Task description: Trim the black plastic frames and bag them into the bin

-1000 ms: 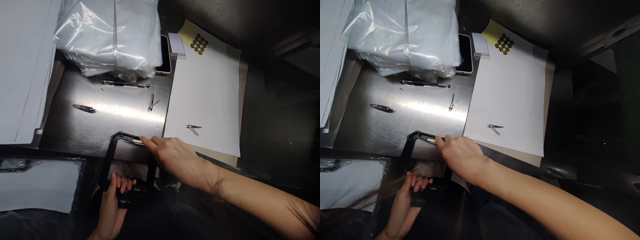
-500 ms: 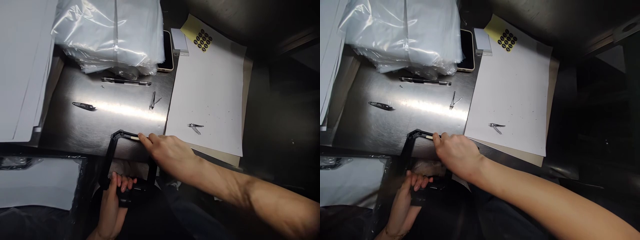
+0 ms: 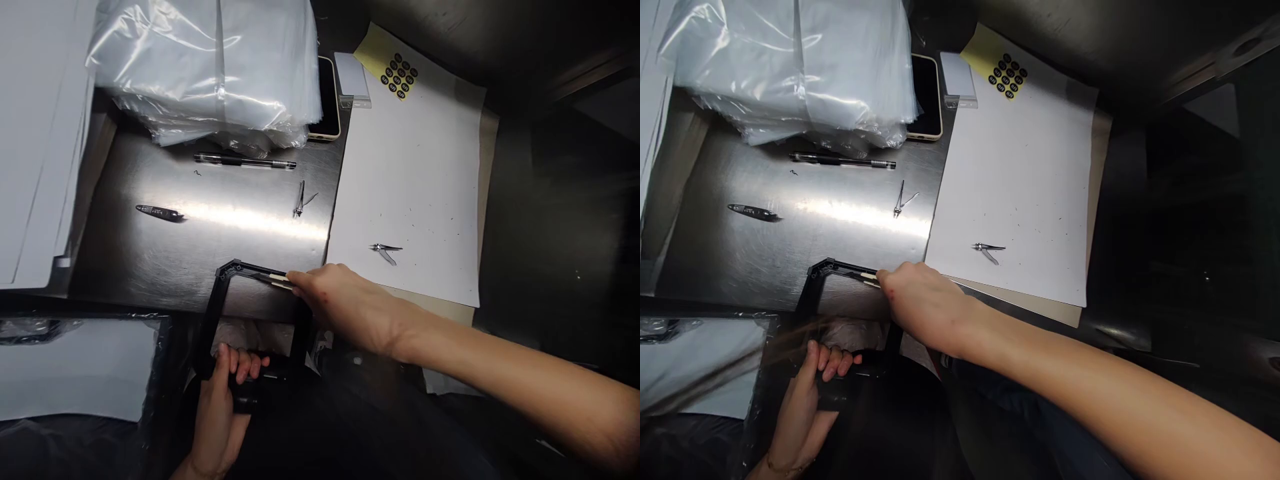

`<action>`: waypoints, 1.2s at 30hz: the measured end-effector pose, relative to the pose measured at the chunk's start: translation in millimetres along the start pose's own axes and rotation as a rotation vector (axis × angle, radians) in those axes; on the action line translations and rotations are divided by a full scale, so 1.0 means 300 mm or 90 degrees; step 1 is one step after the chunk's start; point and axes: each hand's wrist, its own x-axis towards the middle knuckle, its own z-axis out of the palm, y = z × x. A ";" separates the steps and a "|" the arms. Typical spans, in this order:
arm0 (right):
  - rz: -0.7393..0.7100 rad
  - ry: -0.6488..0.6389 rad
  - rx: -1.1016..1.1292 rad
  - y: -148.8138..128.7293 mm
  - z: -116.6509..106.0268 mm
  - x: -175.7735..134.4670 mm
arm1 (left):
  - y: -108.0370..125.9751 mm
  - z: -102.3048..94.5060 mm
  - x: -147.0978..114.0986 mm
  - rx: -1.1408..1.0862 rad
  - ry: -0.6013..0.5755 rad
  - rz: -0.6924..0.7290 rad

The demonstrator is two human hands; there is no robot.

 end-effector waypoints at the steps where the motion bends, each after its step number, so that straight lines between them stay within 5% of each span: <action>1: -0.001 0.013 0.030 0.010 0.006 0.004 | 0.001 0.000 0.000 0.002 -0.001 0.001; 17: -0.019 -0.063 0.270 0.009 0.051 0.044 | -0.002 0.001 0.002 0.003 -0.002 -0.010; 19: -0.065 0.003 0.261 0.016 0.059 0.034 | 0.001 0.003 -0.001 0.000 0.003 -0.014; 21: -0.073 0.151 0.208 0.038 0.064 0.032 | 0.004 0.004 -0.005 0.000 0.005 -0.016; 25: 0.041 0.385 0.035 0.092 0.086 0.058 | 0.009 0.008 -0.010 -0.009 0.006 -0.025; 30: -0.035 0.488 -0.052 0.041 0.155 0.109 | 0.002 0.013 -0.004 -0.021 0.006 -0.025; 36: -0.092 0.477 -0.095 -0.055 0.204 0.171 | -0.003 0.008 0.004 -0.034 -0.008 -0.033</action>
